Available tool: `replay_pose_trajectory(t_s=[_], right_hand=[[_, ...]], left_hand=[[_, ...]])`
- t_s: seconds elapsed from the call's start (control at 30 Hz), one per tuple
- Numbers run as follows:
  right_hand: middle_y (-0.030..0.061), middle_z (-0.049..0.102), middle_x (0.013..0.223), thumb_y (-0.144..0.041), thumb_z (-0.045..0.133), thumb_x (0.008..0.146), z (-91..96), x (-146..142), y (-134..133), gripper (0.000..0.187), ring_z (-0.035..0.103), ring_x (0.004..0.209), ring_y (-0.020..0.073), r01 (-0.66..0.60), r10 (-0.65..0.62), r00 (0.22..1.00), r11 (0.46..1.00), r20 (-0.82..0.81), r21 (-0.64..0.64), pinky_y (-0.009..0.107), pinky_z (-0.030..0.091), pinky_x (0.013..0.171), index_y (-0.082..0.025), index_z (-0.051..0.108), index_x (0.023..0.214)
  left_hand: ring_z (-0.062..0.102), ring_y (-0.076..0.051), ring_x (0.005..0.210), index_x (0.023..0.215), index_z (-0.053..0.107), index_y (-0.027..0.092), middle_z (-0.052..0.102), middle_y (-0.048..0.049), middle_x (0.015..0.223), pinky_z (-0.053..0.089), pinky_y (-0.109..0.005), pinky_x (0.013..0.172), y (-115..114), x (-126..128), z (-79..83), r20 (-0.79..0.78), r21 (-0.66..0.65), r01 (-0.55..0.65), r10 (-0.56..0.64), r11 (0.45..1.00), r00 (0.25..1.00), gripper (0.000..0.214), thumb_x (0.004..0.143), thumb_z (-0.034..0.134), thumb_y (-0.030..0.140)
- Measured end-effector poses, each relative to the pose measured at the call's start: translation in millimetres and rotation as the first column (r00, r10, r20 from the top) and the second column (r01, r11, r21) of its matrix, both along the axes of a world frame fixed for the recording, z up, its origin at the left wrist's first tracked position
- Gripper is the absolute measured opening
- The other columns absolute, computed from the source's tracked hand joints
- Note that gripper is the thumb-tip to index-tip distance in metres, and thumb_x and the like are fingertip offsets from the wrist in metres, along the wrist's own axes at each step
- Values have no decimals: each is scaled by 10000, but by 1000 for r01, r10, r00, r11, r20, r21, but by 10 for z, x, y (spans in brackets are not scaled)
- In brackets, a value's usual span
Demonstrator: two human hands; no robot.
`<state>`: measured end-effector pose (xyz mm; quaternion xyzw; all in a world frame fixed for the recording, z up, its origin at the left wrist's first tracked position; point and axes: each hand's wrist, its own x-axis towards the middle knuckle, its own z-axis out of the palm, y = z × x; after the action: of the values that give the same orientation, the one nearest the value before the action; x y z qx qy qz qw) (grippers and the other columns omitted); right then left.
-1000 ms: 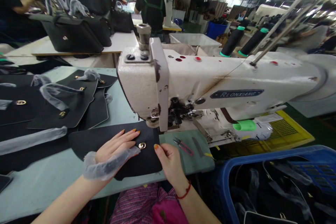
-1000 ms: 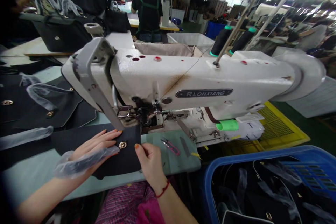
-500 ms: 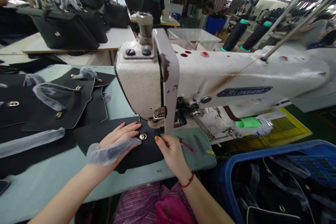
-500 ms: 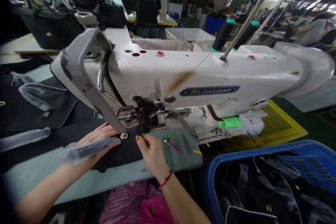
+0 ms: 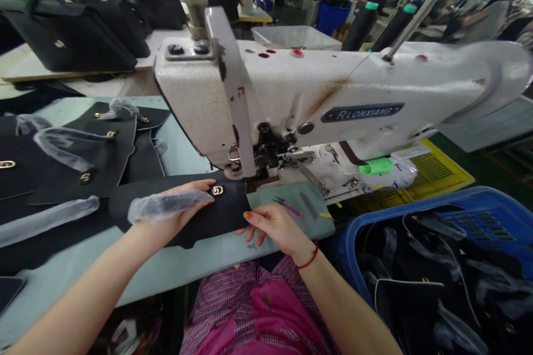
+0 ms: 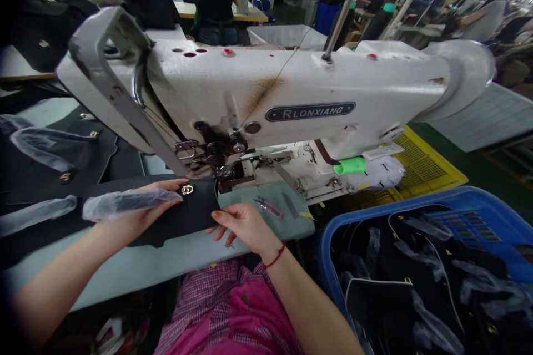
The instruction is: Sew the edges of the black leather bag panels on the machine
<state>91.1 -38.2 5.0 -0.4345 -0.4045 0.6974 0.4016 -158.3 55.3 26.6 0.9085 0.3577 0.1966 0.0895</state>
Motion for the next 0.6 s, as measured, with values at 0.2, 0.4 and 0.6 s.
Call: replay_pose_trajectory(t_s=[0.2,0.4,0.6], right_hand=[[89,725,795,-564,720,719,-1,0,18,462,602,573,94,-31,20,994,993,-104,-114,148,435,423,-108,652,687],[90,719,814,-541,744,707,-73,-13,0,444,595,592,91,-29,9,989,990,-145,-138,143,444,427,-104,669,715],[78,714,800,-544,731,720,-108,-41,-18,436,566,582,83,-7,-11,987,994,-160,-113,140,447,424,-111,684,715]], left_hand=[[651,-217,1042,1254,558,203,638,-32,1268,493,-371,980,23,-18,103,-135,-133,-51,33,990,990,435,952,393,468],[647,-238,1070,1266,552,216,634,-18,1278,487,-366,992,53,-26,90,-119,-103,-16,4,994,993,434,944,394,461],[654,-242,1057,1224,573,194,649,-44,1247,507,-367,968,59,-17,116,-131,-66,5,-14,998,991,439,943,378,469]])
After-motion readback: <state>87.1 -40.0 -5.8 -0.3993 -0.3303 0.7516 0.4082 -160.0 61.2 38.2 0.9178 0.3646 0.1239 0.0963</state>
